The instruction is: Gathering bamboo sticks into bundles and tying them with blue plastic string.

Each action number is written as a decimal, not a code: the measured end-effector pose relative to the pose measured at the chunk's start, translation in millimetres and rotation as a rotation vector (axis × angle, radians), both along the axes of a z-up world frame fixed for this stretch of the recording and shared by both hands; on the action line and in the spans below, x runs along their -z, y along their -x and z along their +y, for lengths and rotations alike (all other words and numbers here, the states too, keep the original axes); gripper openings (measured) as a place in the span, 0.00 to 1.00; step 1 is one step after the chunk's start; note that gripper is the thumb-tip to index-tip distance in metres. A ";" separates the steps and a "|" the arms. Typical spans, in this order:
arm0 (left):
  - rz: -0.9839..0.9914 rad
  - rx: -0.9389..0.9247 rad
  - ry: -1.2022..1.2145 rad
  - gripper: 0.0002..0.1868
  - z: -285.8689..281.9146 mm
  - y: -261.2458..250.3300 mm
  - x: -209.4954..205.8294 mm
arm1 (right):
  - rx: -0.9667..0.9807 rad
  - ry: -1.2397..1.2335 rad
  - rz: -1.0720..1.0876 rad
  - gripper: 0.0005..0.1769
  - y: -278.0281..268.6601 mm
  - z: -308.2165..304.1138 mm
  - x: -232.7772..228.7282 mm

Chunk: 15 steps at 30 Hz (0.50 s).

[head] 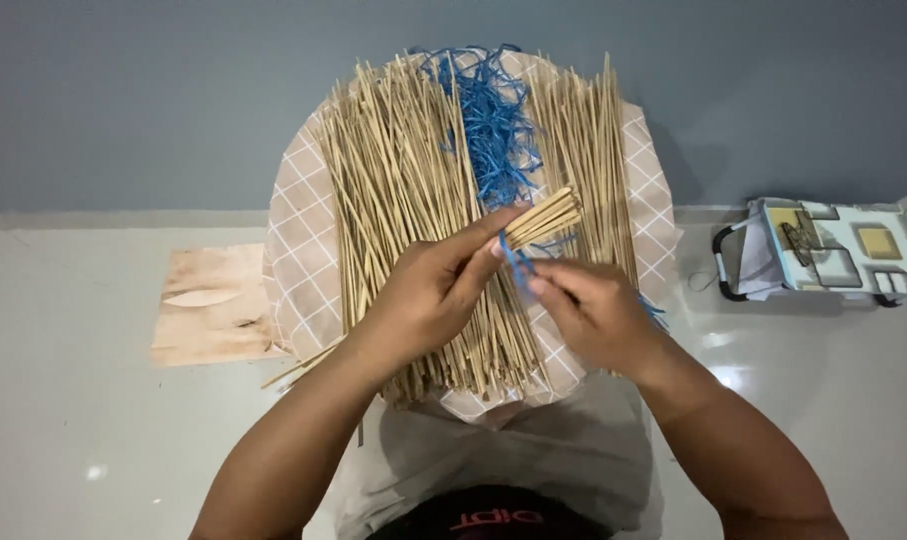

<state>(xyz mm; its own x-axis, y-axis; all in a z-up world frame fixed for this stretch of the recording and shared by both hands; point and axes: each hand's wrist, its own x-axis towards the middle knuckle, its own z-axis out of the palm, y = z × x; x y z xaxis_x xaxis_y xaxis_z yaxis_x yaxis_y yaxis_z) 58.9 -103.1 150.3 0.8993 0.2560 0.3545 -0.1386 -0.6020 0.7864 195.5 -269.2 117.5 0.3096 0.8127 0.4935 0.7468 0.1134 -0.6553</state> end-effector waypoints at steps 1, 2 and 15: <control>0.001 0.007 -0.003 0.21 -1.6 0.6 -0.4 | 0.007 -0.003 0.001 0.11 -1.6 -7.1 5.5; -0.008 -0.033 -0.005 0.21 -2.9 1.5 -0.8 | -0.007 -0.022 -0.109 0.11 -3.0 -13.8 10.9; 0.006 0.184 -0.661 0.14 -38.4 18.3 25.0 | -0.456 0.244 -0.565 0.06 -52.1 -20.6 -86.1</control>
<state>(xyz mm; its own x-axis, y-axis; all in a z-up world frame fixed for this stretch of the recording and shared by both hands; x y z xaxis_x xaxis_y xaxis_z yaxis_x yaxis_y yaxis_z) 40.6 -141.5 125.3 0.9100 -0.1695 0.3784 -0.2813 -0.9228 0.2633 247.6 -289.8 203.6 -0.3285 0.9060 0.2671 0.8898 0.3917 -0.2342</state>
